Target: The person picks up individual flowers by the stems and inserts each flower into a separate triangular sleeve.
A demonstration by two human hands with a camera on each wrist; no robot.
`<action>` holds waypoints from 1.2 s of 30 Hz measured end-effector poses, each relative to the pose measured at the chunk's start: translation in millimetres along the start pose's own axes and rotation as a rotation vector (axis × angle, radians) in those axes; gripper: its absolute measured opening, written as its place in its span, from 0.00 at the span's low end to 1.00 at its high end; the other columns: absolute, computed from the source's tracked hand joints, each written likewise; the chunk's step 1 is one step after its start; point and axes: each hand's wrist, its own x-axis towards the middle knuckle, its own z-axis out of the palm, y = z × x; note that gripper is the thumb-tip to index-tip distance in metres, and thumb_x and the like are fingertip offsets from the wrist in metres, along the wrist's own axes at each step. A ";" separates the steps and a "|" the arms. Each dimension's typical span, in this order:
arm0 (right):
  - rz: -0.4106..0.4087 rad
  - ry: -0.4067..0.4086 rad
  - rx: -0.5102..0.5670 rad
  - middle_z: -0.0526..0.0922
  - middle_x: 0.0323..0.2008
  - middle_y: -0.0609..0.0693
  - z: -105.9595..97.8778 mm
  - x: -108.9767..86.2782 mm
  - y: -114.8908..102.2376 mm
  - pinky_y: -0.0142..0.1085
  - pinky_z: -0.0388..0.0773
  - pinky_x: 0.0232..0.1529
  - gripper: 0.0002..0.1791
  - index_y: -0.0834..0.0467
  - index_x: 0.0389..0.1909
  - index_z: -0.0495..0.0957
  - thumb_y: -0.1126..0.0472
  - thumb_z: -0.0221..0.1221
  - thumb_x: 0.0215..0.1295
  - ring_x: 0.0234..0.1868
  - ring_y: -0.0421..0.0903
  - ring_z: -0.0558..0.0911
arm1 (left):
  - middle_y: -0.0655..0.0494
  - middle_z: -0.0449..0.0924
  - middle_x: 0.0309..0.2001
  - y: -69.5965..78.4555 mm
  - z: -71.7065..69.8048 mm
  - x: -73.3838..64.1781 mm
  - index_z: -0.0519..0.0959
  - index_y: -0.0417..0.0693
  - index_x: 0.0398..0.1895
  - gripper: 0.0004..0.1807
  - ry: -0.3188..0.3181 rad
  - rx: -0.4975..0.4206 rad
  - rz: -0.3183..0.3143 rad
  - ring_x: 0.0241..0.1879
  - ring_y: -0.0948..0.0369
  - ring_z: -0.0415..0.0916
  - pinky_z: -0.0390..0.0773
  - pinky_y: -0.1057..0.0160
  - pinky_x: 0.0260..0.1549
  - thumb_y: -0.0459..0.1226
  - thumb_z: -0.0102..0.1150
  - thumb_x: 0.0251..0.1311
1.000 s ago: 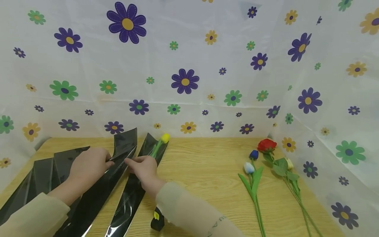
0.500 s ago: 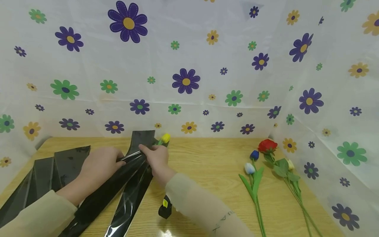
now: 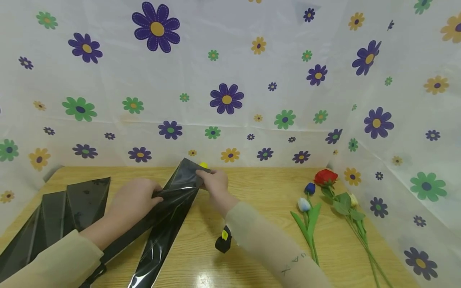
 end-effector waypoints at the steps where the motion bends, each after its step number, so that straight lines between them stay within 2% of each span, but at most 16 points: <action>1: 0.000 -0.019 0.007 0.87 0.33 0.50 -4.9 0.7 -0.6 0.44 0.88 0.57 0.09 0.66 0.41 0.86 0.62 0.66 0.73 0.30 0.39 0.88 | 0.52 0.91 0.34 1.0 0.7 0.3 0.91 0.43 0.39 0.05 0.007 -0.001 0.005 0.28 0.59 0.79 0.85 0.52 0.32 0.34 0.76 0.61; 3: 0.013 -0.045 0.016 0.91 0.42 0.58 -13.7 2.4 -1.9 0.41 0.89 0.55 0.12 0.69 0.48 0.86 0.63 0.66 0.73 0.34 0.42 0.92 | 0.50 0.92 0.37 3.1 2.5 0.5 0.91 0.42 0.41 0.08 0.030 0.000 0.018 0.31 0.57 0.84 0.87 0.49 0.36 0.34 0.76 0.61; 6: 0.032 -0.075 0.013 0.91 0.47 0.62 -25.8 4.0 -5.3 0.38 0.90 0.50 0.15 0.71 0.54 0.85 0.65 0.66 0.72 0.34 0.41 0.92 | 0.47 0.92 0.40 7.2 4.7 0.8 0.90 0.40 0.45 0.10 0.062 0.001 0.033 0.36 0.53 0.88 0.88 0.45 0.42 0.34 0.76 0.61; 11: 0.063 -0.109 -0.033 0.91 0.35 0.55 -44.1 3.0 -15.1 0.38 0.91 0.50 0.16 0.73 0.54 0.85 0.66 0.65 0.72 0.26 0.37 0.86 | 0.44 0.91 0.45 14.5 6.8 1.0 0.89 0.39 0.49 0.14 0.118 -0.002 0.053 0.44 0.46 0.89 0.88 0.43 0.48 0.33 0.76 0.61; 16: 0.063 -0.171 -0.081 0.86 0.29 0.49 -59.9 -0.9 -25.0 0.37 0.91 0.49 0.16 0.74 0.53 0.84 0.66 0.64 0.72 0.26 0.37 0.85 | 0.42 0.90 0.49 16.8 8.9 3.7 0.88 0.39 0.51 0.15 0.153 -0.003 0.075 0.48 0.44 0.89 0.88 0.43 0.50 0.33 0.76 0.62; 21: 0.059 -0.220 -0.179 0.85 0.28 0.48 -73.5 -6.0 -30.3 0.35 0.91 0.44 0.14 0.72 0.51 0.85 0.65 0.65 0.72 0.25 0.37 0.85 | 0.42 0.91 0.50 15.1 11.2 8.5 0.88 0.39 0.52 0.16 0.154 -0.002 0.116 0.51 0.44 0.89 0.87 0.43 0.53 0.32 0.76 0.62; 27: 0.085 -0.251 -0.246 0.85 0.26 0.48 -83.6 -14.0 -30.8 0.31 0.90 0.35 0.13 0.72 0.48 0.86 0.66 0.66 0.71 0.24 0.38 0.85 | 0.44 0.91 0.47 13.1 12.3 12.6 0.89 0.39 0.50 0.15 0.136 0.001 0.173 0.47 0.47 0.89 0.89 0.46 0.50 0.31 0.77 0.59; 32: 0.099 -0.277 -0.252 0.86 0.27 0.48 -92.2 -21.1 -30.6 0.32 0.90 0.37 0.13 0.72 0.48 0.86 0.65 0.66 0.72 0.26 0.38 0.86 | 0.47 0.92 0.46 13.3 15.1 16.2 0.90 0.42 0.49 0.14 0.124 0.028 0.199 0.46 0.49 0.90 0.89 0.48 0.49 0.31 0.77 0.59; 36: 0.111 -0.280 -0.243 0.90 0.30 0.49 -98.0 -26.4 -30.7 0.35 0.91 0.42 0.14 0.71 0.51 0.86 0.65 0.65 0.73 0.27 0.39 0.87 | 0.47 0.92 0.47 14.7 16.5 18.0 0.90 0.42 0.50 0.14 0.128 0.031 0.213 0.47 0.49 0.90 0.89 0.47 0.50 0.32 0.77 0.60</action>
